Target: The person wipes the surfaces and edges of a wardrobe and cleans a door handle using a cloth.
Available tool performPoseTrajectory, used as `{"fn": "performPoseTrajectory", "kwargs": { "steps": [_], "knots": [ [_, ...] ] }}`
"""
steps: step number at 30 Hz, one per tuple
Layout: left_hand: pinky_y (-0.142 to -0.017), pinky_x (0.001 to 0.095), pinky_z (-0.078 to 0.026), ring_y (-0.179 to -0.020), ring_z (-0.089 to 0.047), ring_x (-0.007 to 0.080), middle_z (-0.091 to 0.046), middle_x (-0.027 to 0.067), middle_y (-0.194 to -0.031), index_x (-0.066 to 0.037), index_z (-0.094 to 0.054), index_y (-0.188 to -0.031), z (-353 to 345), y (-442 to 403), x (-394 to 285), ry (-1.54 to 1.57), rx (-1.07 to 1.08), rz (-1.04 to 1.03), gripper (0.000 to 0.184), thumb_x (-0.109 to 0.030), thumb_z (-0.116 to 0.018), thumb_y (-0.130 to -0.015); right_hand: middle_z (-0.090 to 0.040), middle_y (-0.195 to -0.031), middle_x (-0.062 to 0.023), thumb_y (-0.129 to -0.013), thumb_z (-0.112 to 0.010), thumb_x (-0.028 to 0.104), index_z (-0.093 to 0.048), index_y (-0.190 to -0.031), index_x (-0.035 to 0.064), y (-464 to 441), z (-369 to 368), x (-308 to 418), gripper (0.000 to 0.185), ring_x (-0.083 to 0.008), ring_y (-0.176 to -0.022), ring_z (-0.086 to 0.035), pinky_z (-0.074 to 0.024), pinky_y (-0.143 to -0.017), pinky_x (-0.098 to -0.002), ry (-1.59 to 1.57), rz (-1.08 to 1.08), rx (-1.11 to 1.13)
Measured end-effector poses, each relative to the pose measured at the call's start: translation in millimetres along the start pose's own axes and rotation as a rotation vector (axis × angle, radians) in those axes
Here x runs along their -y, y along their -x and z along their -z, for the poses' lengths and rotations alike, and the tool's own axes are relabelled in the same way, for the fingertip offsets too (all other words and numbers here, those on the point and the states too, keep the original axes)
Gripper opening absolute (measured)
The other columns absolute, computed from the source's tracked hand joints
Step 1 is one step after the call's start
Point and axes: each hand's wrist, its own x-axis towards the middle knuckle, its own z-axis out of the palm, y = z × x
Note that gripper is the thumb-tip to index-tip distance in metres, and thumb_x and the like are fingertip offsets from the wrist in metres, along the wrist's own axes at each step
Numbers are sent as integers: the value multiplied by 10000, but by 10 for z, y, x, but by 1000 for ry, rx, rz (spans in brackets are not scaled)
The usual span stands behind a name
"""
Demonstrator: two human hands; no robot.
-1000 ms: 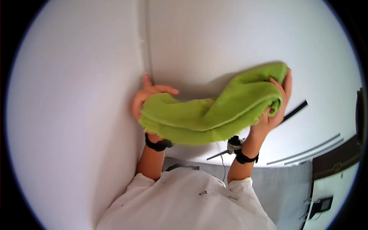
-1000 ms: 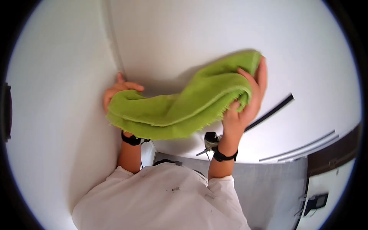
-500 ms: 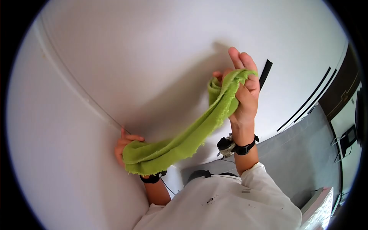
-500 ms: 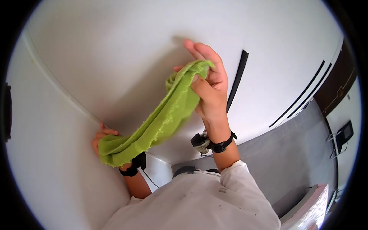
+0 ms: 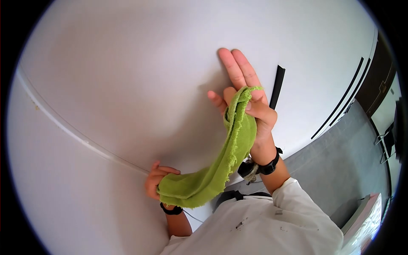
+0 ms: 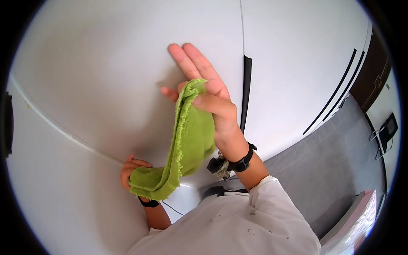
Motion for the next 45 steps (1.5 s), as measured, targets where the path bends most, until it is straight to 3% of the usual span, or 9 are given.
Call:
{"fn": "performPoseTrajectory", "kwargs": {
  "steps": [6, 14, 24, 30, 32, 35, 39, 43, 45],
  "knots": [
    [-939, 484, -405, -582, -664, 260, -602, 111, -616, -19, -506, -700, -125, 51, 64, -72, 129, 30, 238, -145, -634, -855, -184, -1575, -158, -714, -488, 20, -206, -1511, 69, -29, 222, 28, 847, -96, -685, -495, -391, -1042, -446, -147, -15, 73],
    [-1121, 609, -132, -674, -679, 273, -541, 67, -604, -27, -516, -662, -105, -27, 1, -452, 95, -50, 213, -160, -619, -793, -173, -1588, -96, -725, -554, 132, -172, -1519, 76, -27, 179, -21, 884, -87, -603, -433, -405, -1050, -452, -90, -9, 3],
    [-1103, 655, -29, -760, -675, 285, -538, 67, -641, -55, -492, -647, -57, -50, 27, -593, 135, 8, 349, -348, -642, -761, -223, -1555, -183, -763, -562, 79, -194, -1506, 58, -37, 132, -58, 830, -104, -706, -502, -425, -1032, -474, 14, 91, 69],
    [-1114, 616, -48, -842, -661, 264, -606, 86, -742, -48, -569, -739, 161, -47, -15, -712, 34, 31, 243, -257, -691, -739, -439, -1380, -251, -840, -594, -54, -349, -1348, -42, -24, 63, 58, 565, -251, -1196, -503, -493, -953, -340, 1093, 652, -7],
    [-1074, 596, -225, -853, -653, 266, -647, 102, -841, -28, -583, -802, 162, -6, -9, -726, 12, -119, 114, -94, -671, -770, -561, -1203, -224, -817, -647, -78, -402, -1283, -55, -14, 110, 150, 528, -228, -963, -619, -529, -840, -317, 1200, 670, -109],
    [-937, 502, -411, -811, -629, 277, -639, 106, -866, -21, -588, -844, 187, 249, 221, -543, -58, 38, 152, -27, -681, -723, -619, -1041, -142, -822, -691, -61, -528, -1142, -32, -78, 245, 101, 360, -178, -942, -613, -515, -824, -284, 1256, 615, -215],
    [-704, 367, -465, -762, -591, 314, -617, 120, -812, -14, -587, -858, 232, 693, 448, -587, 74, 163, 219, 68, -651, -665, -615, -996, -90, -813, -711, -42, -611, -1025, -7, -23, 358, 95, 237, -157, -892, -563, -467, -773, -275, 1568, 603, -58],
    [-778, 391, -472, -883, -590, 330, -615, 137, -925, -21, -584, -859, 299, 501, 244, -624, 47, 173, 220, 65, -669, -675, -606, -976, -78, -814, -699, -45, -630, -996, 7, -23, 178, 68, 201, -162, -830, -538, -438, -751, -279, 1652, 681, -59],
    [-865, 441, -461, -1041, -548, 376, -574, 155, -1086, -39, -577, -865, 246, 237, 100, -695, -169, -77, 222, 4, -711, -693, -598, -956, -95, -816, -662, -70, -620, -1012, 8, -54, 169, 64, 215, -184, -829, -549, -449, -751, -291, 1551, 782, -96]
  ]
}}
